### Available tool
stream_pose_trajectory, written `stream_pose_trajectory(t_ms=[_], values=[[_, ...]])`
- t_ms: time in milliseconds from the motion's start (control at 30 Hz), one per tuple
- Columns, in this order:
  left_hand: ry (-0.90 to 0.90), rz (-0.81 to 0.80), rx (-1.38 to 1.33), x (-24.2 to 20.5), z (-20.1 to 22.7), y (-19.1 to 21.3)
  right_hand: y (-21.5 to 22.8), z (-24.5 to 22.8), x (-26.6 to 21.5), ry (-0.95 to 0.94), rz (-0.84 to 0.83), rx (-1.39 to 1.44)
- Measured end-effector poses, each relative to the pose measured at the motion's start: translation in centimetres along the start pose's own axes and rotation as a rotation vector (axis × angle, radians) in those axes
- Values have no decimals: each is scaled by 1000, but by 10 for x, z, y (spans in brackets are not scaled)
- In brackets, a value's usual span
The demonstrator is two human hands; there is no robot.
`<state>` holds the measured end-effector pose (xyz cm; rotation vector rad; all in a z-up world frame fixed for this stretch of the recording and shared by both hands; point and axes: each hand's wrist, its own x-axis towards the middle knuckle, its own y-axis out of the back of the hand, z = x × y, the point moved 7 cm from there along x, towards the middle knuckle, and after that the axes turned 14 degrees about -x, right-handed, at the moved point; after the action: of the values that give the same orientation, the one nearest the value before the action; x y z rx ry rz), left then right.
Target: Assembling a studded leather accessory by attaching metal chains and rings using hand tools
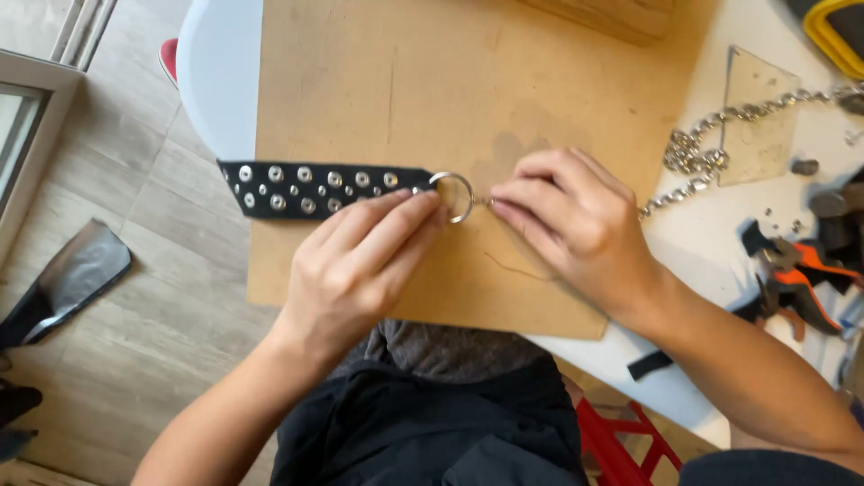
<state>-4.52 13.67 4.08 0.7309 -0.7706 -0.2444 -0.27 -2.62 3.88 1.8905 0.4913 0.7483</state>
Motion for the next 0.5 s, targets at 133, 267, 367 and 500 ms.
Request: stream_pose_trajectory(t_ms=[133, 267, 367, 500], values=[[24, -52, 134, 2, -1, -7, -3, 1, 1, -17, -41, 13], [147, -44, 167, 8, -4, -14, -4, 5, 2, -78, -119, 105], [263, 5, 38, 8, -7, -19, -8, 9, -1, -159, -198, 175], [479, 40, -127, 2, -14, -28, -11, 7, -3, -135, -184, 167]])
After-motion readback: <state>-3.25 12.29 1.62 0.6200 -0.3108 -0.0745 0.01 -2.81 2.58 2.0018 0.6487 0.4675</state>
